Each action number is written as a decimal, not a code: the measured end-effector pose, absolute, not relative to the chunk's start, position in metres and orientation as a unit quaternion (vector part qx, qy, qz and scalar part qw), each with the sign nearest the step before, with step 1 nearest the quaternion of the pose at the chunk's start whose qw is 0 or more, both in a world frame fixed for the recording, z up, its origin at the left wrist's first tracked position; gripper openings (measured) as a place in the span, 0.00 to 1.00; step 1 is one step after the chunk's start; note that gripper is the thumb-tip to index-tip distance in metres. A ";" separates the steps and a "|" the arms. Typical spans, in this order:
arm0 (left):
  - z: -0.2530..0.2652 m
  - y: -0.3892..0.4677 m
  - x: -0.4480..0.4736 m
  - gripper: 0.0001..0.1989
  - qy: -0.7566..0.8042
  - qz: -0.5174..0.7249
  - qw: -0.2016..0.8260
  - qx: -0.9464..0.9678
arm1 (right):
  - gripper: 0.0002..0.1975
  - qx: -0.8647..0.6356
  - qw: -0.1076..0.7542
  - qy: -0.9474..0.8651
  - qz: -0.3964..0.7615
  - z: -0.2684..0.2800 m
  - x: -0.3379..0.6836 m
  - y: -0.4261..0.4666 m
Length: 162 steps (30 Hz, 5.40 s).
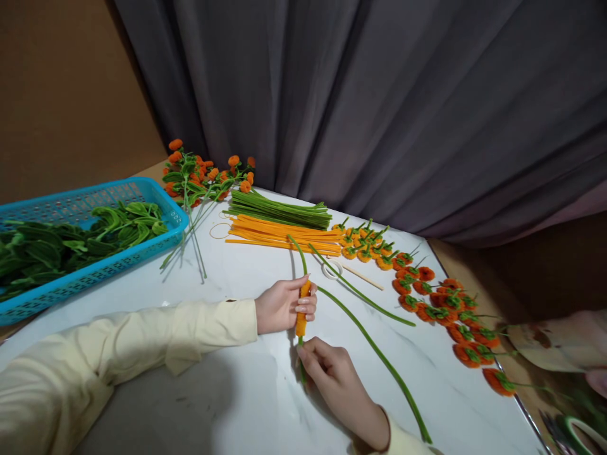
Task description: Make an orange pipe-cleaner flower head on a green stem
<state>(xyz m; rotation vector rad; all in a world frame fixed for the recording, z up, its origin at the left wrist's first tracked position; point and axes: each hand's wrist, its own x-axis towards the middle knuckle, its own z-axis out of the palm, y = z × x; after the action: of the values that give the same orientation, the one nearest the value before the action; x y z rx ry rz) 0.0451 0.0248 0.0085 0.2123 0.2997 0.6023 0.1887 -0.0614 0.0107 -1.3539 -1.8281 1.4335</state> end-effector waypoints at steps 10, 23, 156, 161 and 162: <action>0.010 0.025 0.045 0.18 0.154 0.293 0.938 0.099 | 0.14 -0.496 0.217 -0.678 0.497 0.010 0.187 -0.060; 0.009 0.025 0.045 0.18 0.162 0.292 0.939 0.087 | 0.11 -0.480 0.225 -0.696 0.484 0.008 0.188 -0.062; 0.012 0.024 0.036 0.20 0.114 0.204 0.948 0.215 | 0.13 -0.243 0.018 -0.960 -0.135 0.064 0.197 0.095; 0.010 0.023 0.040 0.15 0.193 0.294 0.914 0.203 | 0.08 -0.264 -0.082 -0.938 -0.212 0.096 0.186 0.091; 0.010 0.022 0.041 0.14 0.201 0.304 0.908 0.206 | 0.08 -0.260 -0.091 -0.938 -0.211 0.102 0.186 0.088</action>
<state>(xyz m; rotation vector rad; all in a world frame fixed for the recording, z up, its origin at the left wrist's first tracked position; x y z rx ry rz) 0.0412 0.0224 0.0097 0.4245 0.4151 0.6272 0.1863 0.0880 0.1025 -0.8665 -3.1308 -0.7060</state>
